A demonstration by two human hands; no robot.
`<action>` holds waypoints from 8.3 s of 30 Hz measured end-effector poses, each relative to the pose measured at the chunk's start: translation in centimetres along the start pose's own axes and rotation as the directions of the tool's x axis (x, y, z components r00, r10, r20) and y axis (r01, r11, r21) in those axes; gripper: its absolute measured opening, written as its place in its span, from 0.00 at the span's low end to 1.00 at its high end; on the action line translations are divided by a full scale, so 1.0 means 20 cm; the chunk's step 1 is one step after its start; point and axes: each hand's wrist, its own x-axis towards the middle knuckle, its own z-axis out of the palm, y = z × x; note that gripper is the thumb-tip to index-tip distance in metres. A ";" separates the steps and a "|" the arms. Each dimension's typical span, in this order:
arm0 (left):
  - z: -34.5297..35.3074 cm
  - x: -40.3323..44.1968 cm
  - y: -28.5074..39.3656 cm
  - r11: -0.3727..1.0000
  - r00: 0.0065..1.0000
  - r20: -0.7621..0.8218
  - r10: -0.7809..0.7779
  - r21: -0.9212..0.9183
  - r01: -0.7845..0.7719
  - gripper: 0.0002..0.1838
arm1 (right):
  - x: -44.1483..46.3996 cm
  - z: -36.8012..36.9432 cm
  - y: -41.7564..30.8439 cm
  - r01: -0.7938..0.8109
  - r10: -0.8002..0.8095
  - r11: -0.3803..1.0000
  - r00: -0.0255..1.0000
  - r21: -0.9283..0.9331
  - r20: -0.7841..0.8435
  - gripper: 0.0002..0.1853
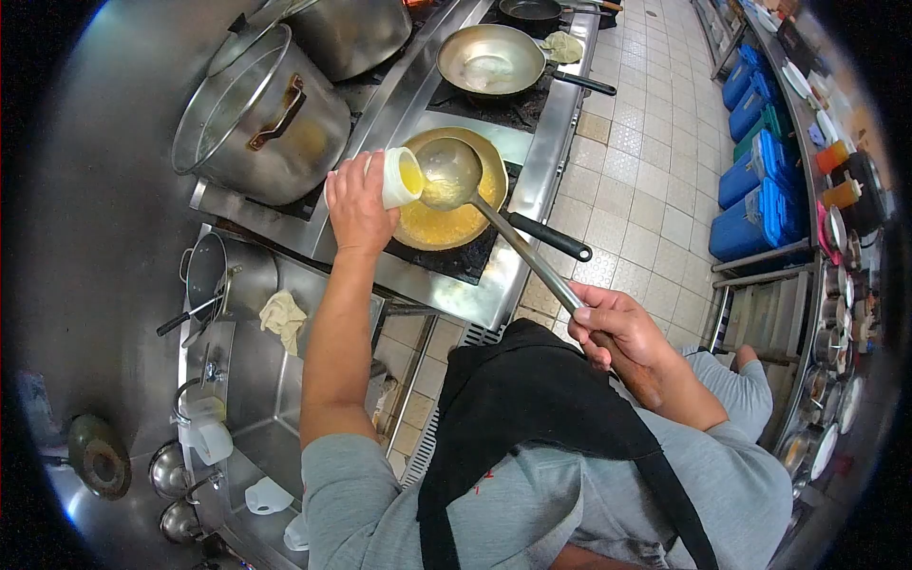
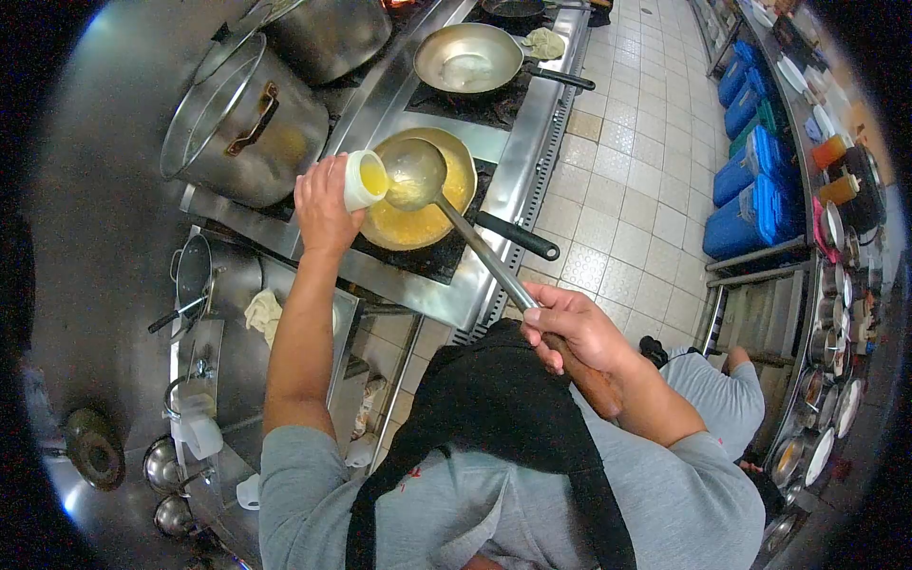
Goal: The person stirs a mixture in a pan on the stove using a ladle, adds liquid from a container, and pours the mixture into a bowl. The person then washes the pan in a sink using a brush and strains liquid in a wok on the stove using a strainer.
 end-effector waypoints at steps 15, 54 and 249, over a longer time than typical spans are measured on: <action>0.03 -0.01 0.05 1.000 1.000 -0.006 -0.011 -0.010 0.011 0.45 | -0.03 -0.02 0.02 -0.029 0.030 0.999 0.999 0.042 -0.026 0.28; -0.15 -0.54 -0.35 0.283 0.570 0.059 -0.820 -0.823 0.493 0.47 | 0.06 0.09 0.03 0.040 -0.055 0.994 0.988 -0.104 -0.144 0.23; 0.47 -0.21 1.51 -0.781 0.110 0.801 -0.588 -0.598 0.182 0.10 | 0.56 -0.78 -1.14 0.218 0.203 0.594 0.891 -0.774 0.407 0.33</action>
